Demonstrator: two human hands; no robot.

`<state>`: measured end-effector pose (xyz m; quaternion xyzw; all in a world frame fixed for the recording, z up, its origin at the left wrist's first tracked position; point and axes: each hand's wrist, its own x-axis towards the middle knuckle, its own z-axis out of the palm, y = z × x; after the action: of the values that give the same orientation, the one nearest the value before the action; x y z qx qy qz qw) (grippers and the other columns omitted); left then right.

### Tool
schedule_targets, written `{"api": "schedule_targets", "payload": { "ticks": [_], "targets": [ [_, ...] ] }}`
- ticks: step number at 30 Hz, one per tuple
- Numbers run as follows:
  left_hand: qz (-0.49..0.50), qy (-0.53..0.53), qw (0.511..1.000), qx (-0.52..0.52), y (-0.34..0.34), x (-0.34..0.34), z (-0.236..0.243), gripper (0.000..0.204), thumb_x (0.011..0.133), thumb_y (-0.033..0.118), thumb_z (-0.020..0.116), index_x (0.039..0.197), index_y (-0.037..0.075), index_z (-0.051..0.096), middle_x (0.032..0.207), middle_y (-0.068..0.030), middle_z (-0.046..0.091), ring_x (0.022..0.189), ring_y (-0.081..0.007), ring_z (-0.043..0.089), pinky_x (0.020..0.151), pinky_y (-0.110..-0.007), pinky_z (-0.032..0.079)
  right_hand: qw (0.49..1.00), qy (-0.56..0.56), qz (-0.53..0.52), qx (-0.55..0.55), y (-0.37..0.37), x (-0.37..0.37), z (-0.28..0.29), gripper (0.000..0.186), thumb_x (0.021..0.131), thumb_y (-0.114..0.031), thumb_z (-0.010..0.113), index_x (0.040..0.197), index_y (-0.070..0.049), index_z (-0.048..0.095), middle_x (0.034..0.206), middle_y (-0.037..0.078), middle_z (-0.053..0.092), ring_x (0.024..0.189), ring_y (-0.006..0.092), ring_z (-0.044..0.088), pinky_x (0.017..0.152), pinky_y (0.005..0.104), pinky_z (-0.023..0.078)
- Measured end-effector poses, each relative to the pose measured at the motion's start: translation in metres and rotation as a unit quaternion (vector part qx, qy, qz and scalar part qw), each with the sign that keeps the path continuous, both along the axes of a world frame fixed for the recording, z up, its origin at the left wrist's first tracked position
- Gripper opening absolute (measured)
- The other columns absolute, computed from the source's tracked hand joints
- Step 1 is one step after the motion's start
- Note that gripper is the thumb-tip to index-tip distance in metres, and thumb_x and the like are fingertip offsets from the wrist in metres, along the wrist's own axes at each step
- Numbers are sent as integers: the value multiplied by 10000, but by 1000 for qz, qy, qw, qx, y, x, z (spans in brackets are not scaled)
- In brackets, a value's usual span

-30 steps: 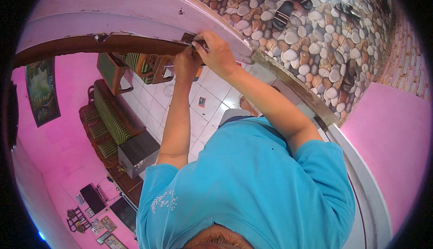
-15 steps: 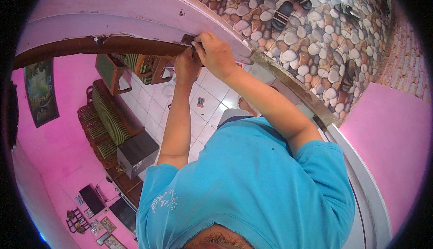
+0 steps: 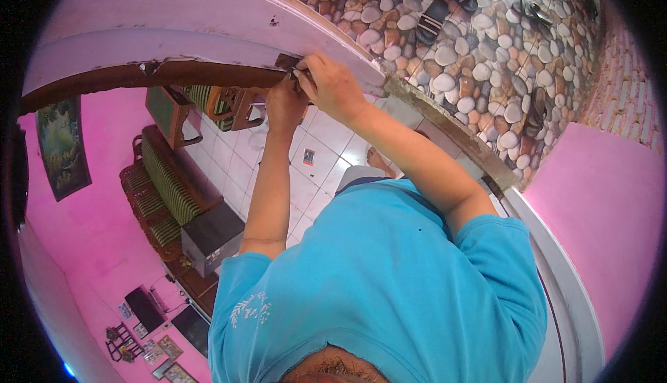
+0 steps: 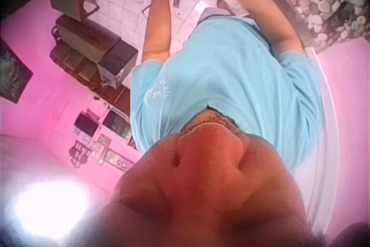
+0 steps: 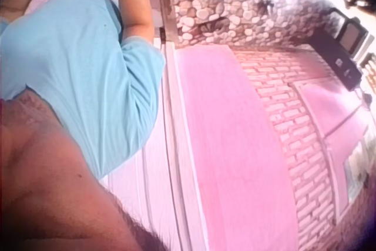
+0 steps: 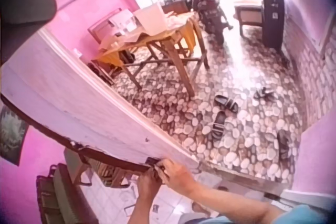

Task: The person trims a metal strike plate using pliers, aligns and screws it into the door frame using a screwdriver, and attaches the lock handle mechanism onto the door.

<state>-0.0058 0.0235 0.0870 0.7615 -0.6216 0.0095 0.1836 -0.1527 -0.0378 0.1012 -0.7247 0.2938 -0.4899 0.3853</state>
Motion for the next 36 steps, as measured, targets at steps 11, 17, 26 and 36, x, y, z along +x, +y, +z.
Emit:
{"api": "schedule_targets", "payload": {
  "ticks": [11, 17, 26, 36],
  "targets": [
    [-24, -15, 1000, -4, 13, -22, 3, 200, 883, 254, 655, 815, 68, 636, 567, -154, 600, 521, -330, 619, 489, -424, 491, 996, -33, -4, 85, 11, -17, -14, 170, 861, -110, 679, 974, -2, 612, 904, 134, 654, 799, 286, 654, 705, 348, 515],
    [-35, 12, 999, -20, 19, -21, 1, 255, 911, 289, 634, 785, 68, 649, 553, -145, 587, 518, -344, 606, 495, -432, 485, 995, -63, 2, 83, 8, -24, -14, 157, 863, -123, 659, 968, -23, 598, 876, 145, 638, 778, 314, 646, 690, 368, 516],
    [-24, 9, 1000, -18, 27, -27, 14, 317, 929, 321, 625, 768, 52, 664, 578, -146, 603, 532, -349, 608, 496, -429, 474, 978, -53, -42, 196, 6, -56, -47, 164, 862, -130, 667, 945, 0, 613, 876, 152, 666, 802, 251, 680, 718, 344, 528],
    [14, -2, 998, 65, 9, -24, 27, 454, 930, 386, 622, 663, 20, 647, 575, -174, 588, 527, -350, 595, 505, -428, 447, 945, -46, 11, 324, 19, -51, -101, 201, 865, -163, 663, 954, 13, 629, 876, 131, 649, 841, 235, 667, 756, 327, 528]
  ]
}}
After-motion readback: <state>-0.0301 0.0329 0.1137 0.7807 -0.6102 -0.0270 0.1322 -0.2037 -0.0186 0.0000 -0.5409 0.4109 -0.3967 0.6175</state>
